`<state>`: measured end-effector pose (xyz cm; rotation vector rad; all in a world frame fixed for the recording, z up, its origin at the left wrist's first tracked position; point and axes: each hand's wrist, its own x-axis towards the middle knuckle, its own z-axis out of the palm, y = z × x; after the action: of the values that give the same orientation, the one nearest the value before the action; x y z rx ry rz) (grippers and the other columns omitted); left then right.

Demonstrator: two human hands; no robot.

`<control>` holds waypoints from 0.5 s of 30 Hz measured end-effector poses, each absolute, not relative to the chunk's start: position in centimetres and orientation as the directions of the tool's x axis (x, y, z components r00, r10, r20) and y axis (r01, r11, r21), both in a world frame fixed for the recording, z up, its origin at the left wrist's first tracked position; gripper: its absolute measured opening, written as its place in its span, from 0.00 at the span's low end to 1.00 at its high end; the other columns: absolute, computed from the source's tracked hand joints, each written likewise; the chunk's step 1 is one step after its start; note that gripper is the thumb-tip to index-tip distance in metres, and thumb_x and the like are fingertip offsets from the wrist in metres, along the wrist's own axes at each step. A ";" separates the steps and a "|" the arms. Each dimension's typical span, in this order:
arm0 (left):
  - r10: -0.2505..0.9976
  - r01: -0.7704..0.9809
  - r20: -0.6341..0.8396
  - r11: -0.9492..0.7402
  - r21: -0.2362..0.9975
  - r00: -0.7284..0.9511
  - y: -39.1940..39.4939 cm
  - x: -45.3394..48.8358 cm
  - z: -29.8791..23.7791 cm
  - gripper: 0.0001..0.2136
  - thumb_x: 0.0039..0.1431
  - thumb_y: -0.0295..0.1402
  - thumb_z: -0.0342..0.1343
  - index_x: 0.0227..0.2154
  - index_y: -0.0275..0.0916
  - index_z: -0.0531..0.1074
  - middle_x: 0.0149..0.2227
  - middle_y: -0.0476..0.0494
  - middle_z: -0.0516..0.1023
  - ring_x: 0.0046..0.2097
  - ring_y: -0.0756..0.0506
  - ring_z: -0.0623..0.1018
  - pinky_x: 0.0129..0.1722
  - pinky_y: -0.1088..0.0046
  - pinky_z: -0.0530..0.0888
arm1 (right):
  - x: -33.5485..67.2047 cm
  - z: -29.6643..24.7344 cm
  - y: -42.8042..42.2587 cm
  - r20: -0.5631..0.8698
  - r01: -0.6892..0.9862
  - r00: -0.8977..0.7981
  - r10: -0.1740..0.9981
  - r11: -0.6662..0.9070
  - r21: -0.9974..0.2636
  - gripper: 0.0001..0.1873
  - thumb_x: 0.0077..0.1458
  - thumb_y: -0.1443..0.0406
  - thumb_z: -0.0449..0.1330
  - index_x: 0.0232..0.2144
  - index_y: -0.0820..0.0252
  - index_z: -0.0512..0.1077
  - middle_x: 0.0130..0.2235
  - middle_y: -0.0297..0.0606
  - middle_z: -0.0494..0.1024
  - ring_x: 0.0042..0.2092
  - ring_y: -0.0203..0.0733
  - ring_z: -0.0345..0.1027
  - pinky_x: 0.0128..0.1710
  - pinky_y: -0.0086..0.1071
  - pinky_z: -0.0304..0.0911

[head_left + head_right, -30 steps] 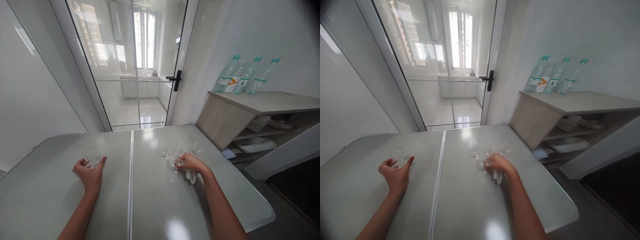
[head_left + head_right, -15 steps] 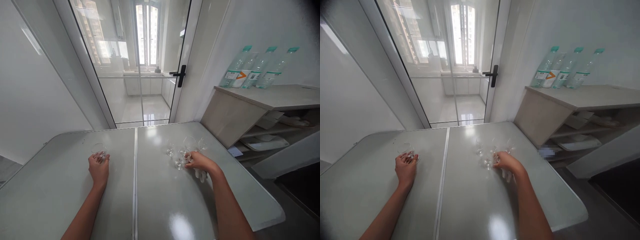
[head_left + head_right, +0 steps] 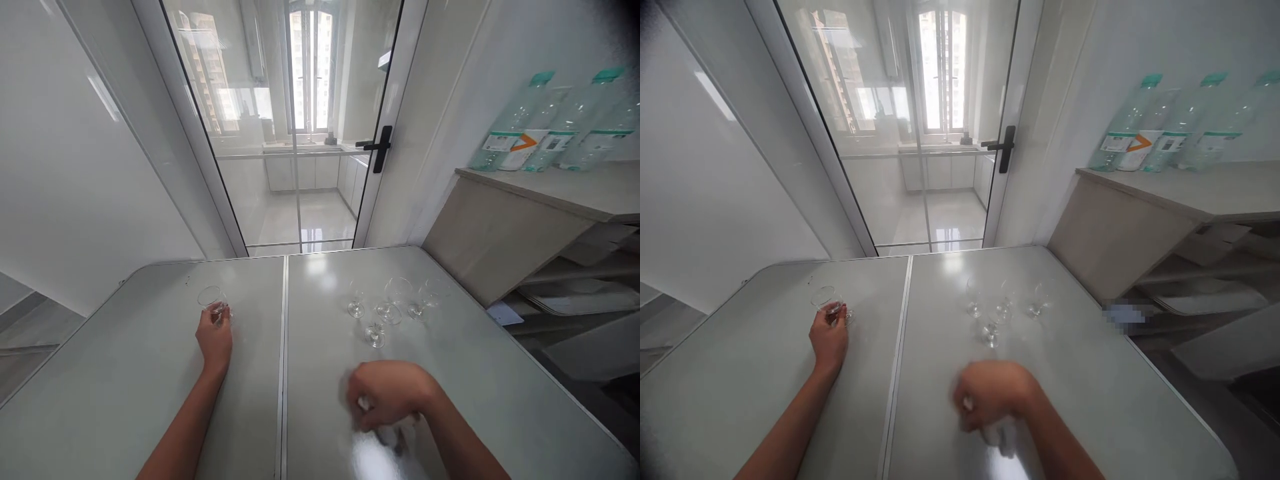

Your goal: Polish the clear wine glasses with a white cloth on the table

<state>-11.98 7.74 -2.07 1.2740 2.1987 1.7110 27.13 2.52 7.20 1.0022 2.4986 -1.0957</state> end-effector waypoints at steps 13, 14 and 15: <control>0.709 0.814 0.678 -0.268 0.515 -0.195 5.9 -7.9 -0.7 0.11 0.68 0.38 0.54 0.48 0.39 0.72 0.35 0.45 0.79 0.33 0.47 0.76 0.37 0.71 0.73 | 22.1 5.3 3.1 0.007 0.237 -0.867 0.498 0.425 -0.873 0.29 0.47 0.81 0.58 0.49 0.52 0.70 0.49 0.36 0.61 0.48 0.39 0.64 0.47 0.31 0.65; 0.711 0.818 0.695 -0.338 0.465 -0.102 5.8 -7.7 -0.8 0.11 0.68 0.37 0.54 0.48 0.39 0.72 0.36 0.44 0.79 0.34 0.46 0.77 0.38 0.71 0.73 | 22.2 5.3 3.3 0.022 0.223 -0.872 0.489 0.436 -0.872 0.28 0.48 0.81 0.56 0.48 0.53 0.72 0.48 0.36 0.63 0.49 0.39 0.64 0.48 0.31 0.64; 0.707 0.815 0.707 -0.404 0.416 -0.010 5.8 -7.6 -0.9 0.10 0.68 0.36 0.54 0.49 0.40 0.72 0.37 0.44 0.80 0.35 0.46 0.77 0.38 0.70 0.73 | 22.2 5.2 3.5 0.035 0.207 -0.878 0.477 0.445 -0.871 0.26 0.50 0.81 0.56 0.46 0.54 0.74 0.47 0.36 0.66 0.48 0.39 0.66 0.48 0.31 0.64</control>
<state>-7.64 5.79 -0.87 2.2889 1.7716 1.4974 22.16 3.50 5.24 0.7041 2.8966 -1.6775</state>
